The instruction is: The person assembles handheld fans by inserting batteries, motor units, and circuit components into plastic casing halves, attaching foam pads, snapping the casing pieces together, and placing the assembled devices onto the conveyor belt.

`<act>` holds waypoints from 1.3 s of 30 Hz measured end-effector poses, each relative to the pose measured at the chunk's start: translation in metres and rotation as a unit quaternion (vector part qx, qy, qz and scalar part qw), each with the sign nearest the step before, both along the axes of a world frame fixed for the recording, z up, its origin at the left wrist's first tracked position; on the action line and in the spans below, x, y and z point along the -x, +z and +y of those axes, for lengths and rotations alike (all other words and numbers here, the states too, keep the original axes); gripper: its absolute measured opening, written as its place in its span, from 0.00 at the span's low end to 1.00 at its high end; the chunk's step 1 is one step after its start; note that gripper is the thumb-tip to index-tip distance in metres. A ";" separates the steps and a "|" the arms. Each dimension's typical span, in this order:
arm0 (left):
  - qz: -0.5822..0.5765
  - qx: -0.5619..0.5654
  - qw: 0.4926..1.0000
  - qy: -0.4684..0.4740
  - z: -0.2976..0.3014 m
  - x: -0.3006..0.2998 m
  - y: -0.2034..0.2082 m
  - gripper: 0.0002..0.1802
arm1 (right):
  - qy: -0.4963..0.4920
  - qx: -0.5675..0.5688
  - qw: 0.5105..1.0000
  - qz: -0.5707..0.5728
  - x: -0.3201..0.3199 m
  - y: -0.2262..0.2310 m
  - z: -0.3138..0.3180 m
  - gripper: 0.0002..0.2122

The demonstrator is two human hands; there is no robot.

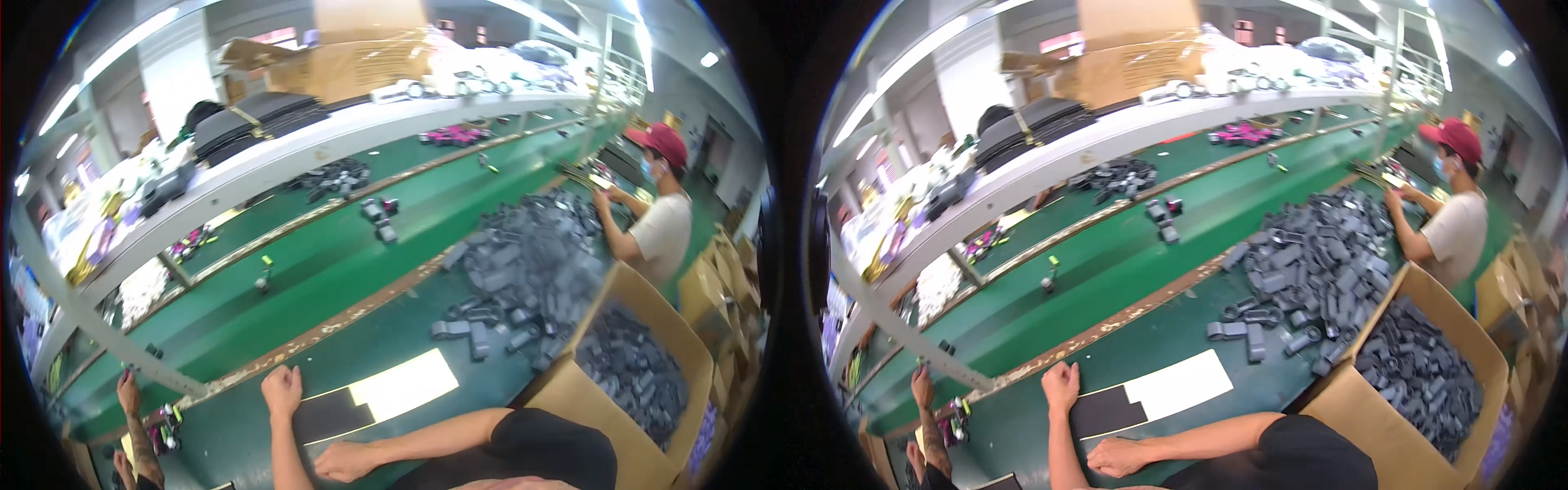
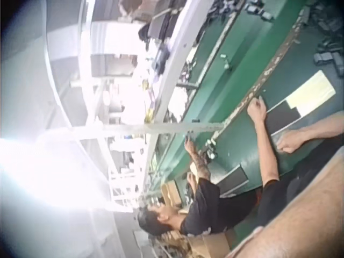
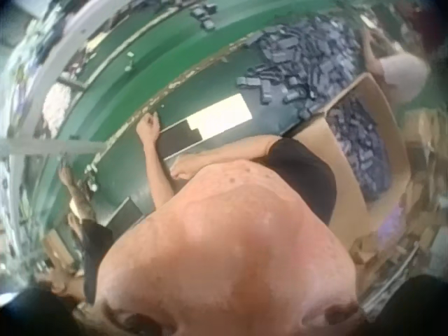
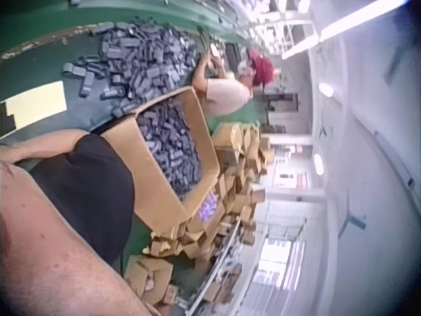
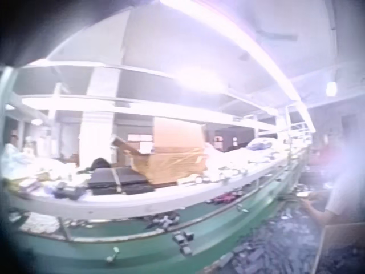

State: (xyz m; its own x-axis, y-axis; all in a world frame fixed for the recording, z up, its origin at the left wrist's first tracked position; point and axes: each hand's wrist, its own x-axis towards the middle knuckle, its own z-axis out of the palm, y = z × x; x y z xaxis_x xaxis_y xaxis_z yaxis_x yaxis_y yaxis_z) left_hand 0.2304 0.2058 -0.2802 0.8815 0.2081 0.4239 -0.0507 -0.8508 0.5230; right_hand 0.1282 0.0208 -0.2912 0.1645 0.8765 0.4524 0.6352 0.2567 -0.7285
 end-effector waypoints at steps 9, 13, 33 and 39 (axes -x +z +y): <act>0.005 0.002 1.000 -0.009 -0.001 -0.006 -0.002 0.22 | -0.048 -0.063 0.997 -0.005 0.003 0.000 0.003 0.06; -0.007 -0.003 1.000 -0.016 0.001 -0.006 -0.004 0.22 | -0.051 -0.080 0.995 -0.019 0.004 -0.007 0.009 0.06; -0.039 -0.013 0.995 -0.093 0.017 -0.008 -0.021 0.24 | -0.092 0.049 0.988 -0.111 0.008 0.007 0.004 0.12; -0.015 -0.031 0.995 -0.096 0.026 -0.008 -0.025 0.24 | -0.096 0.025 0.989 -0.107 0.010 0.003 0.007 0.16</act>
